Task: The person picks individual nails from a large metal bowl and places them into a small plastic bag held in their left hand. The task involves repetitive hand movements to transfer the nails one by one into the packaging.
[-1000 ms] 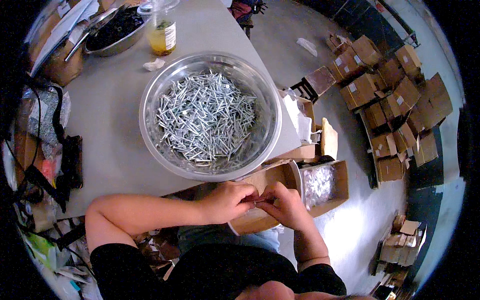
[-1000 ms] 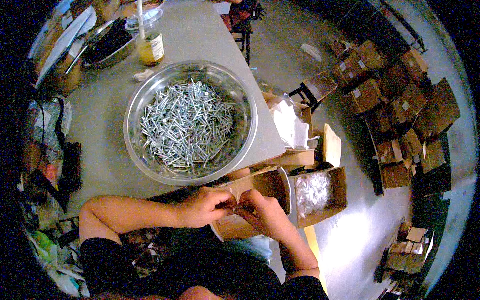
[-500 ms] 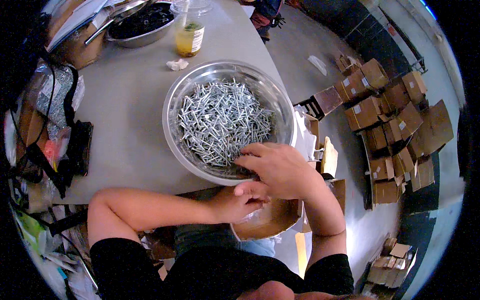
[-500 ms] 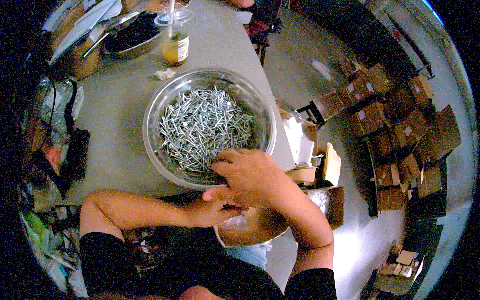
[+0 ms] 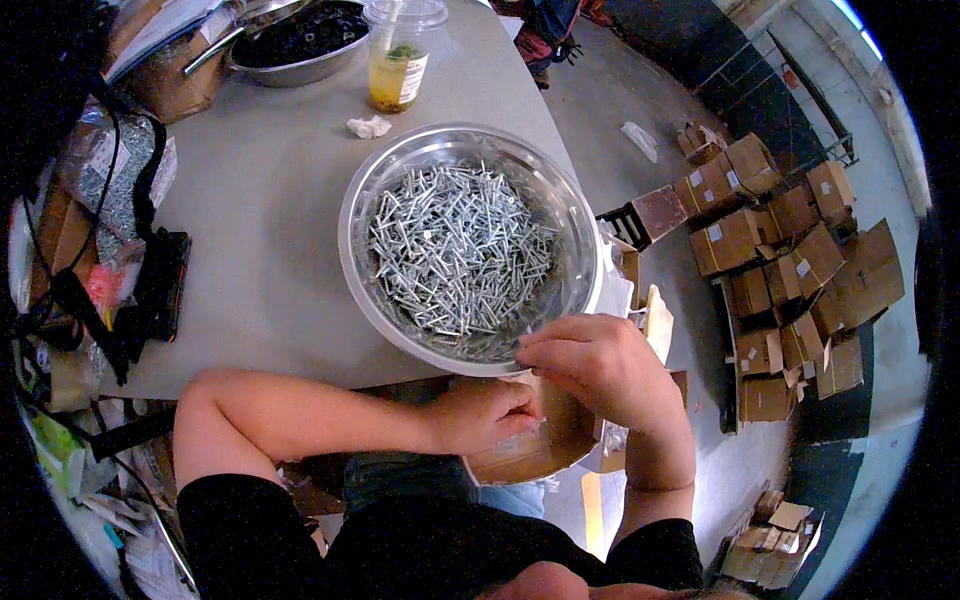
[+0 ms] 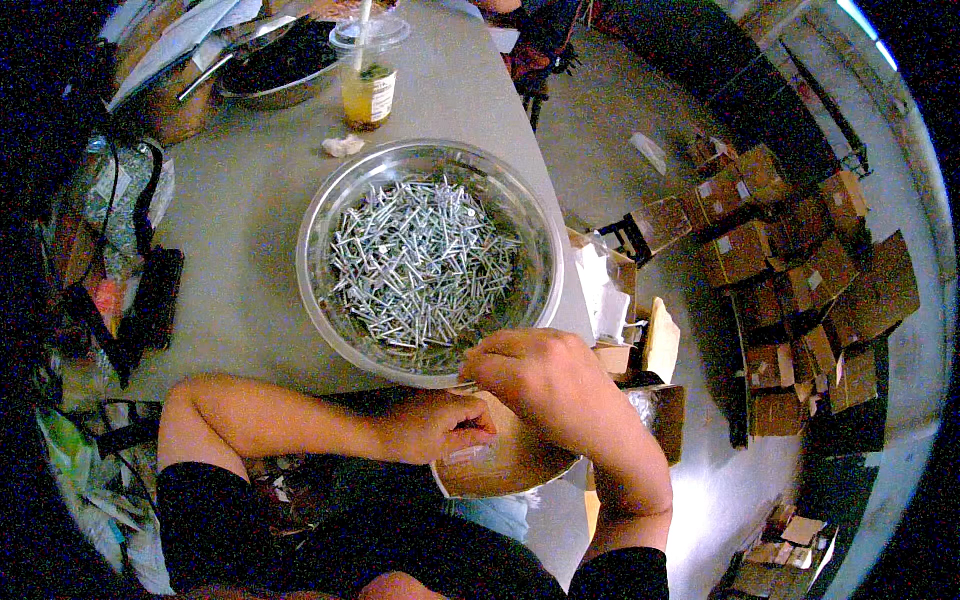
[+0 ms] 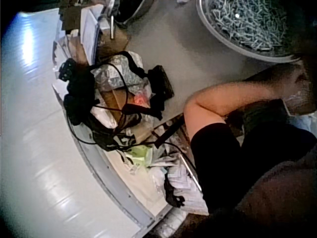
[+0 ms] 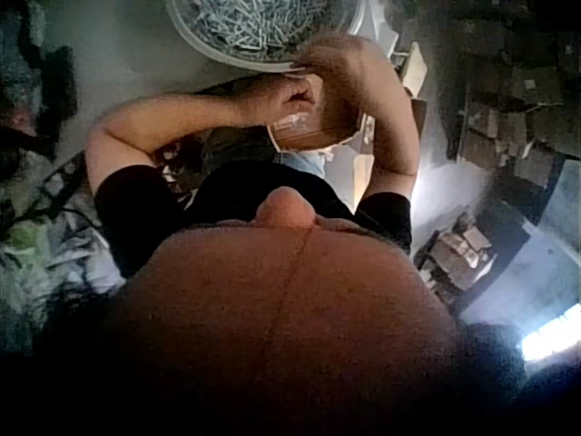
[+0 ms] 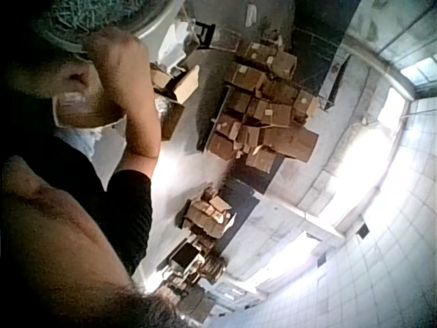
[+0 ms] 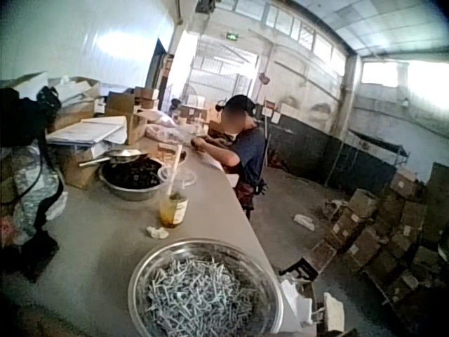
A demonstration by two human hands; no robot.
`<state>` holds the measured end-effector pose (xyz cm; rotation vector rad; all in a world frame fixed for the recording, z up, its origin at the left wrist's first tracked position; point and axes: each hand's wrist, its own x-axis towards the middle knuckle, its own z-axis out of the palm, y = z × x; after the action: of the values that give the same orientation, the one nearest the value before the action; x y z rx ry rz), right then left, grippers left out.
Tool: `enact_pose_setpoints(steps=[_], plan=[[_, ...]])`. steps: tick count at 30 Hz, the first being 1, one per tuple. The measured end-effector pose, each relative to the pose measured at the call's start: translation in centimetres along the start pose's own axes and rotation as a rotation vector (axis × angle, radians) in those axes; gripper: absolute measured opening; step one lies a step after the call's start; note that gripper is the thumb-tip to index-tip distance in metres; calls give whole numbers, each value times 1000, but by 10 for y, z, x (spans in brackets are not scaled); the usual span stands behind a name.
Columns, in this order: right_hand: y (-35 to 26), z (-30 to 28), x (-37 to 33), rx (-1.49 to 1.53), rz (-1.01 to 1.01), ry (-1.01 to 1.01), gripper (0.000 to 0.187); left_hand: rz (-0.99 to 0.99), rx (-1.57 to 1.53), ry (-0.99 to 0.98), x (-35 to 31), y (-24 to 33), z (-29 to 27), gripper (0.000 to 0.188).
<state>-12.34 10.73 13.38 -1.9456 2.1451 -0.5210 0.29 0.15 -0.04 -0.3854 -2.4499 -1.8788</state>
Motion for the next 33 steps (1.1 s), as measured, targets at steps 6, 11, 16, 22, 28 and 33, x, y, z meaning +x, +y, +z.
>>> enact_pose_setpoints(steps=[6,11,16,22,28,33], plan=[[-6,-1,-10,-48,-87,69,20,-43,55,-4,-1,-4,3,21],[0,2,-8,-28,-104,157,16,102,-155,137,2,-17,11,19],[14,2,11,-39,18,87,14,16,-126,-25,2,-16,7,19],[33,23,57,-200,-11,-331,14,-227,-41,-283,9,6,-11,23],[36,24,75,-180,-72,-491,12,16,-174,0,4,-21,9,28],[47,20,73,6,-98,-506,12,-85,-289,-155,7,-10,-3,26]])
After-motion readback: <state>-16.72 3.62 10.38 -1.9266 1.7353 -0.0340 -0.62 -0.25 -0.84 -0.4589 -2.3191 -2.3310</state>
